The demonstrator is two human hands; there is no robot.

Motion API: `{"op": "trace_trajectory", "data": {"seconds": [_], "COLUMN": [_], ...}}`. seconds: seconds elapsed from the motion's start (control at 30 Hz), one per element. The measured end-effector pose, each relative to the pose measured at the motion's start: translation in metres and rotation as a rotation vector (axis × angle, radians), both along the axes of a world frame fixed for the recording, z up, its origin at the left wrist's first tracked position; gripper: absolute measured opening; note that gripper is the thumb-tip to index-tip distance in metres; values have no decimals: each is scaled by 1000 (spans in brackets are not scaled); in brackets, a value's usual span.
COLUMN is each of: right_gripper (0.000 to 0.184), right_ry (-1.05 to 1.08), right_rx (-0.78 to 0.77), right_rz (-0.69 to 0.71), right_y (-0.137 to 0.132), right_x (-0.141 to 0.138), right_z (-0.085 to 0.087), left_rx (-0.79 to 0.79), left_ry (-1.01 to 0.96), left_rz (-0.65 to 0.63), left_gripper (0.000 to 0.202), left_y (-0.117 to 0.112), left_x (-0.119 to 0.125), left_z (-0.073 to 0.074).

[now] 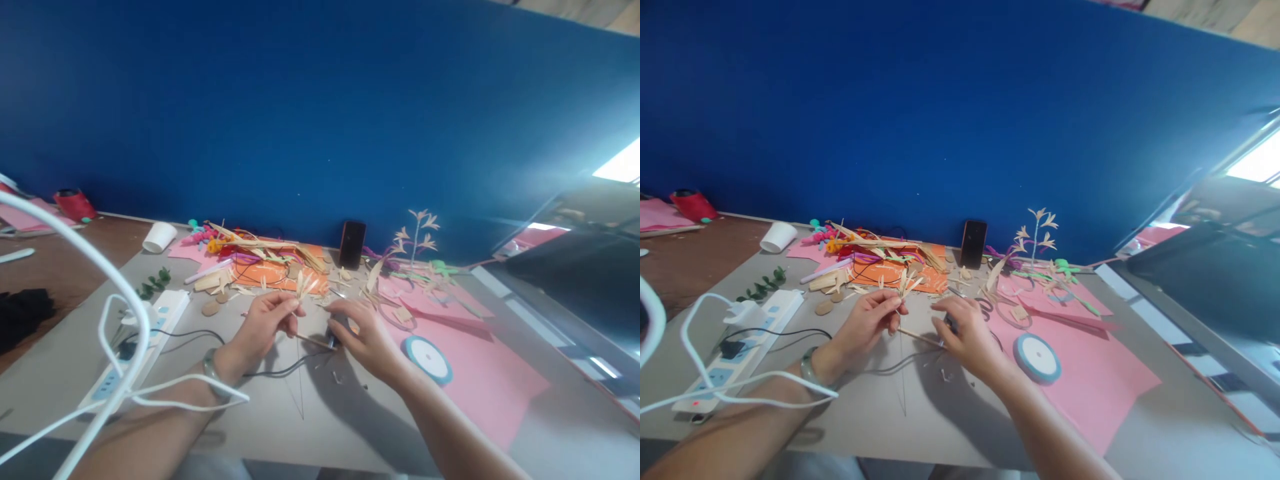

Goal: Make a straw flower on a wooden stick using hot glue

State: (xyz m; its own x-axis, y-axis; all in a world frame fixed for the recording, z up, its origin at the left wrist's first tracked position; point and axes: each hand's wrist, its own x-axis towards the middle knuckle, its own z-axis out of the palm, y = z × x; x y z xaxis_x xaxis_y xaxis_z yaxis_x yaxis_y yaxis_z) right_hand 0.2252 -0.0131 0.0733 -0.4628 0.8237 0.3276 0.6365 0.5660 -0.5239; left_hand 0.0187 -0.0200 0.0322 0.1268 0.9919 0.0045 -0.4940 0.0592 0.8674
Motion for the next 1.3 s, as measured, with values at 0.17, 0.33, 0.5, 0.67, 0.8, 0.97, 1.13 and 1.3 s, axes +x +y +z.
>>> {"op": "trace_trajectory", "data": {"seconds": [0.17, 0.33, 0.5, 0.67, 0.8, 0.97, 1.13, 1.3], "right_gripper": [19, 22, 23, 22, 18, 17, 20, 20], "right_ry": [570, 831, 855, 891, 927, 912, 879, 932], "right_rx": [-413, -694, -723, -739, -756, -753, -716, -673], "right_rz": [18, 141, 115, 123, 123, 134, 98, 72], "right_y": [11, 23, 28, 30, 31, 32, 32, 29], "right_x": [-45, -56, -54, -54, -53, -52, -53, -57], "right_z": [1, -11, -19, -24, -26, -27, -29, -36], "left_rx": [-2, 14, 23, 17, 14, 19, 49, 93], "left_ry": [-7, 14, 12, 16, 31, 64, 141, 254], "left_rz": [-22, -8, -15, -19, -21, -18, 5, 63], "left_gripper": [25, 26, 25, 25, 25, 25, 24, 25], "left_y": [-1, -1, -1, -1, -1, -2, -2, -3], "left_x": [1, 1, 2, 2, 2, 1, 1, 0], "left_z": [0, 1, 0, -1, 0, 1, -1, 1]}}
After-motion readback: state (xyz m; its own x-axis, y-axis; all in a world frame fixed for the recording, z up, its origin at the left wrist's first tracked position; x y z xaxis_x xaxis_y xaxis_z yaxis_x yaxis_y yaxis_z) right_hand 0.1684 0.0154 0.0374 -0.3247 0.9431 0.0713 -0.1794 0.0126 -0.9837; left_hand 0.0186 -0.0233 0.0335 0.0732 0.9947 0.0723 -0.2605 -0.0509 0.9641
